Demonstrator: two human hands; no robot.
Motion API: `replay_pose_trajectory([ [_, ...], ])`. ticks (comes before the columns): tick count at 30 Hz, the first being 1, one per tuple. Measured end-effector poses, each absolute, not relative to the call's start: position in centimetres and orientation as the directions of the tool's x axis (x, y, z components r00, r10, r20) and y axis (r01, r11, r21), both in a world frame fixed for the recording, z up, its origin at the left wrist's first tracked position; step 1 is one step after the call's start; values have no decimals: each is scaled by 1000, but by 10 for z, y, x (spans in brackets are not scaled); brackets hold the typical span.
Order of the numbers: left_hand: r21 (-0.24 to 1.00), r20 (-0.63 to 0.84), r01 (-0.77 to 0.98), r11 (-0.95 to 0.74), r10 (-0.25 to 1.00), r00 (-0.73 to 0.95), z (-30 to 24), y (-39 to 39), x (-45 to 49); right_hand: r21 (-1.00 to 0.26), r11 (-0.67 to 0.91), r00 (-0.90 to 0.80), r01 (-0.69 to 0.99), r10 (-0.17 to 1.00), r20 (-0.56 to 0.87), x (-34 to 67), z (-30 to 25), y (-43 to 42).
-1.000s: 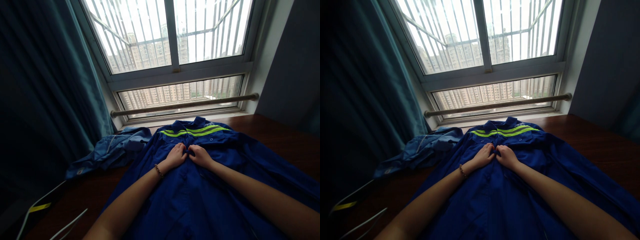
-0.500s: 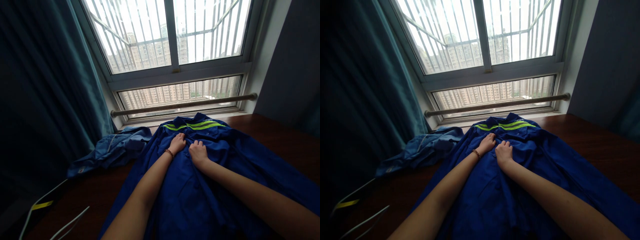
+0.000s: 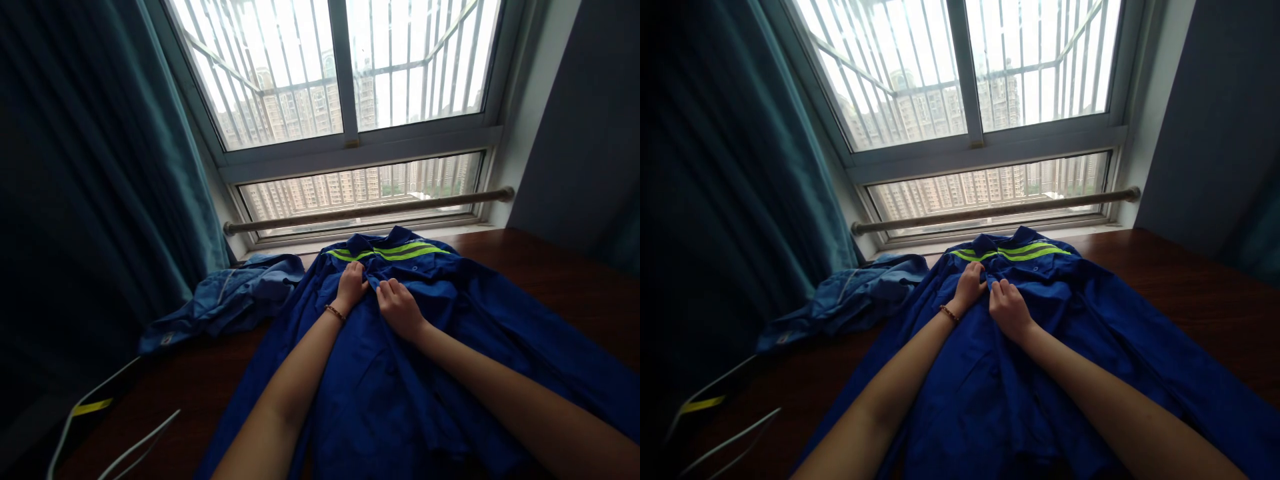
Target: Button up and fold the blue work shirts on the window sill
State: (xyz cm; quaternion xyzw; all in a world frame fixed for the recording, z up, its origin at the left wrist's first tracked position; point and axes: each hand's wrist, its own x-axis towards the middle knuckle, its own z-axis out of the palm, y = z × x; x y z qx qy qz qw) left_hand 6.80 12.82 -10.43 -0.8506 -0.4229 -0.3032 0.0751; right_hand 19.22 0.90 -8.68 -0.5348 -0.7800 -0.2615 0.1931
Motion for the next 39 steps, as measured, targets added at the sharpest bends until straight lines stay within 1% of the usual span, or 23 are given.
replay_pose_trajectory([
  [2,113,581,786,-608,682,445,-102,123,66,180,359,-395,916,729,558,195,-87,7],
  [4,105,507,785,-611,711,486,-102,117,65,157,394,-415,905,747,519,196,-89,6],
  [6,98,416,762,-640,722,553,-105,109,67,89,375,-370,923,795,481,196,-93,8],
  [7,93,382,752,-653,720,579,-106,106,69,18,335,-304,942,830,466,197,-96,10],
  [9,85,344,741,-666,718,605,-108,100,71,-205,220,-116,954,898,425,199,-102,16],
  [10,86,335,742,-665,721,607,-108,97,72,-359,157,-11,920,926,377,202,-104,21],
  [11,92,326,745,-661,727,605,-108,95,72,-515,97,74,851,951,301,205,-106,26],
  [12,103,316,744,-660,731,605,-107,93,70,-648,45,123,760,969,212,209,-108,31],
  [13,120,304,737,-666,731,611,-106,91,68,-743,4,136,669,982,128,213,-108,36],
  [15,167,271,705,-689,720,639,-103,86,60,-836,-52,104,546,995,6,220,-107,44],
  [17,227,242,661,-716,698,674,-100,77,49,-912,-118,9,392,992,-124,225,-103,46],
  [18,257,232,635,-728,684,691,-99,72,43,-949,-171,-61,266,979,-194,226,-100,45],
  [20,307,231,587,-749,657,717,-98,59,33,-957,-289,-210,5,936,-284,228,-93,42],
  [21,319,246,568,-759,645,723,-99,53,30,-942,-326,-259,-77,919,-297,229,-90,40],
  [22,321,271,552,-770,633,725,-99,46,28,-937,-334,-281,-105,914,-294,229,-86,38],
  [24,308,335,517,-799,599,727,-99,36,27,-943,-320,-294,-91,913,-282,231,-81,37],
  [26,288,372,452,-844,533,760,-96,30,29,-953,-294,-271,-71,925,-265,234,-77,38],
  [29,258,345,329,-908,405,847,-92,27,32,-964,-243,-191,-107,957,-220,241,-71,41],
  [31,229,331,293,-928,357,873,-90,27,32,-970,-216,-172,-108,966,-195,245,-66,41],
  [35,209,345,307,-929,364,865,-91,27,31,-978,-196,-211,-71,961,-177,253,-58,37],
  [37,249,359,317,-915,391,847,-93,28,31,-977,-203,-211,-59,959,-186,255,-55,35],
  [39,330,378,328,-885,442,813,-95,28,31,-978,-206,-199,-44,961,-193,255,-52,33],
])
